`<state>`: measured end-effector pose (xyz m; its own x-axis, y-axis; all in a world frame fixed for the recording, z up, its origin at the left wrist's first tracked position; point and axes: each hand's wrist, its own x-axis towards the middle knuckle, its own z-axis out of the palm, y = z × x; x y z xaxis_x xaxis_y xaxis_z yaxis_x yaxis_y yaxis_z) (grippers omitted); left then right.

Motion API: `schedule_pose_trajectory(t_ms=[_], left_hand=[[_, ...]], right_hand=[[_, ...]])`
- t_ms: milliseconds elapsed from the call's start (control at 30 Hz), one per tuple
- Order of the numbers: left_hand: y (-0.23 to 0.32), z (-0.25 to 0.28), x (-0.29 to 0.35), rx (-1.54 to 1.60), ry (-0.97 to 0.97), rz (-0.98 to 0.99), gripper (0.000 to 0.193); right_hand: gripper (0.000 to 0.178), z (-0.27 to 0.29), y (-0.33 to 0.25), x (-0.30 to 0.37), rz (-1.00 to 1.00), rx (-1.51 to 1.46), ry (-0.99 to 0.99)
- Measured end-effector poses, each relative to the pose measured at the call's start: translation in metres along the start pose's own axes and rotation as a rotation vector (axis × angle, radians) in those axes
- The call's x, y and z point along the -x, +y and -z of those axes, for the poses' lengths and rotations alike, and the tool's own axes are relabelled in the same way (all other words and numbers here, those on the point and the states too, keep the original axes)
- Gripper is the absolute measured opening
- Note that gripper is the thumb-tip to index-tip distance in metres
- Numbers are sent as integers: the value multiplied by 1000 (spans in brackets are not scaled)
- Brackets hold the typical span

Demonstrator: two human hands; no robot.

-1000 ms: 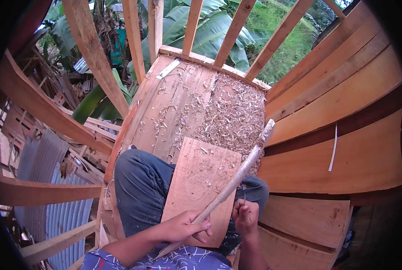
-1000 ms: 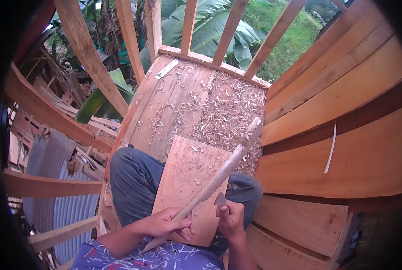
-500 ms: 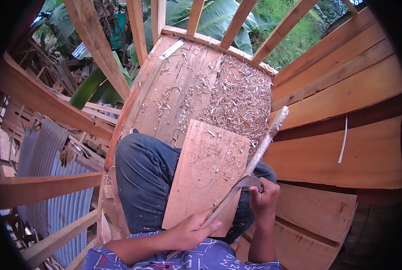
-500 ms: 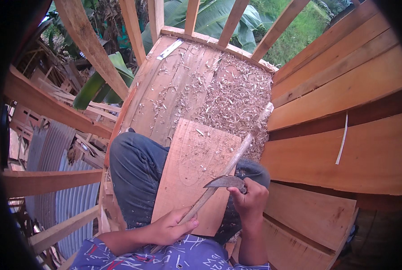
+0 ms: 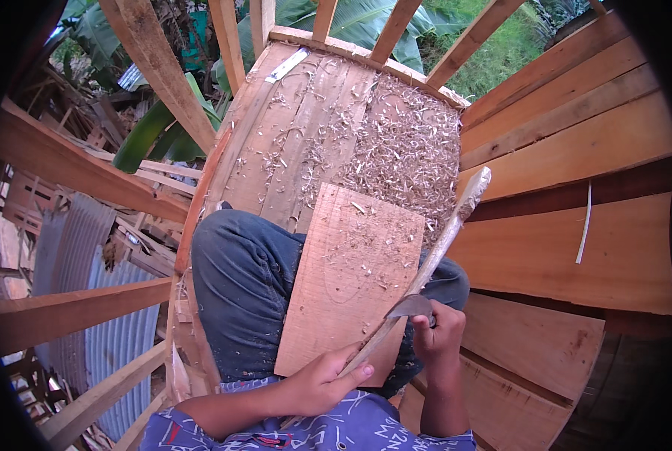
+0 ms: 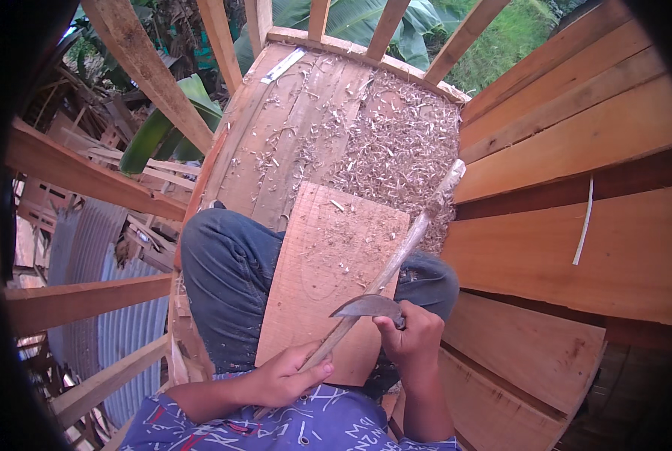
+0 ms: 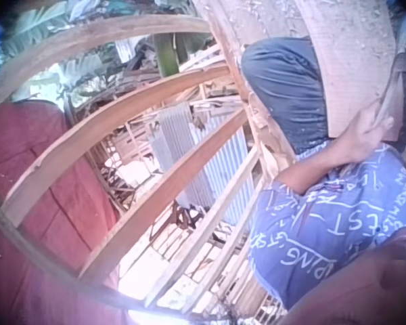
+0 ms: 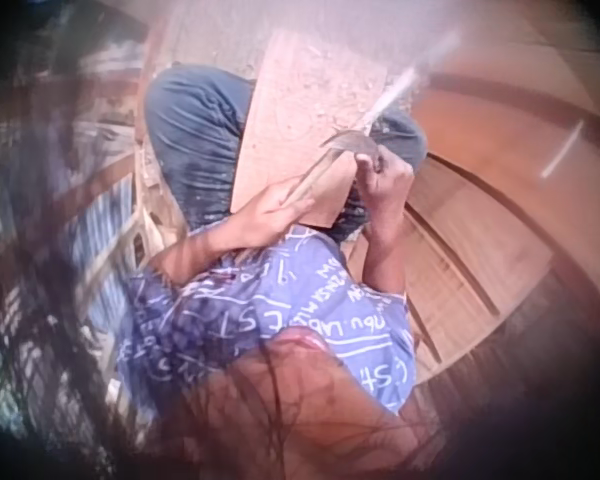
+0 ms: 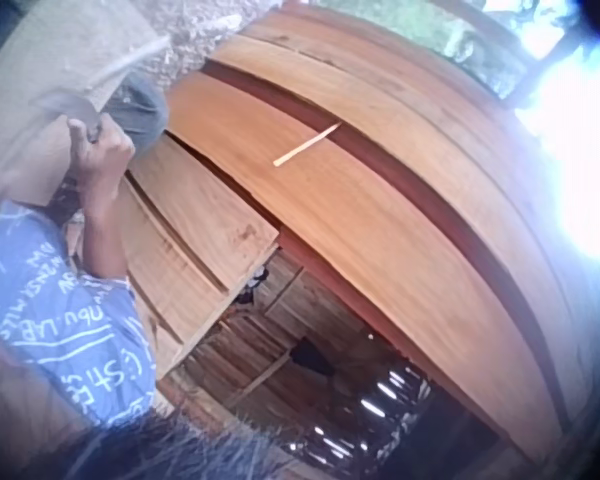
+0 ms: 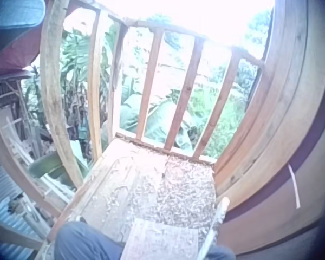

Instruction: The person sits cross-legged and uses a curved blade to carve a long, thin piece of wood. They repeatedly shave off thin layers of wood, rotating the piece to work on different sides and gradually shaping it into a tapered form.

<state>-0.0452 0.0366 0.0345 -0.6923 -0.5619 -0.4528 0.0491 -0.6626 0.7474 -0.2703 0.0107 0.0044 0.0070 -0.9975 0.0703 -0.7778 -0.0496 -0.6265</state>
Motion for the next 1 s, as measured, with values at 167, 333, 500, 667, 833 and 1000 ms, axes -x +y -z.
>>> schedule_pose_trajectory(t_ms=[167, 333, 500, 667, 833, 1000], left_hand=[[0, -4, 0, -14, 122, -114, 35], [-4, -3, 1, -98, 121, -112, 32], [-13, -10, -1, -121, 106, -155, 30], [-7, -2, -3, -39, 114, -60, 24], [-6, -3, -1, -81, 92, -94, 29], [-4, -7, -10, -95, 35, -58, 26]], right_hand=[[68, -7, -16, 17, 129, 45, -128], [77, -11, -9, 9, 119, 53, -55], [84, -7, 29, -14, -24, 58, 121], [77, -14, 12, -13, -53, -2, 35], [74, -14, -5, 3, 74, -22, -8], [67, -21, -6, -9, -14, -239, 125]])
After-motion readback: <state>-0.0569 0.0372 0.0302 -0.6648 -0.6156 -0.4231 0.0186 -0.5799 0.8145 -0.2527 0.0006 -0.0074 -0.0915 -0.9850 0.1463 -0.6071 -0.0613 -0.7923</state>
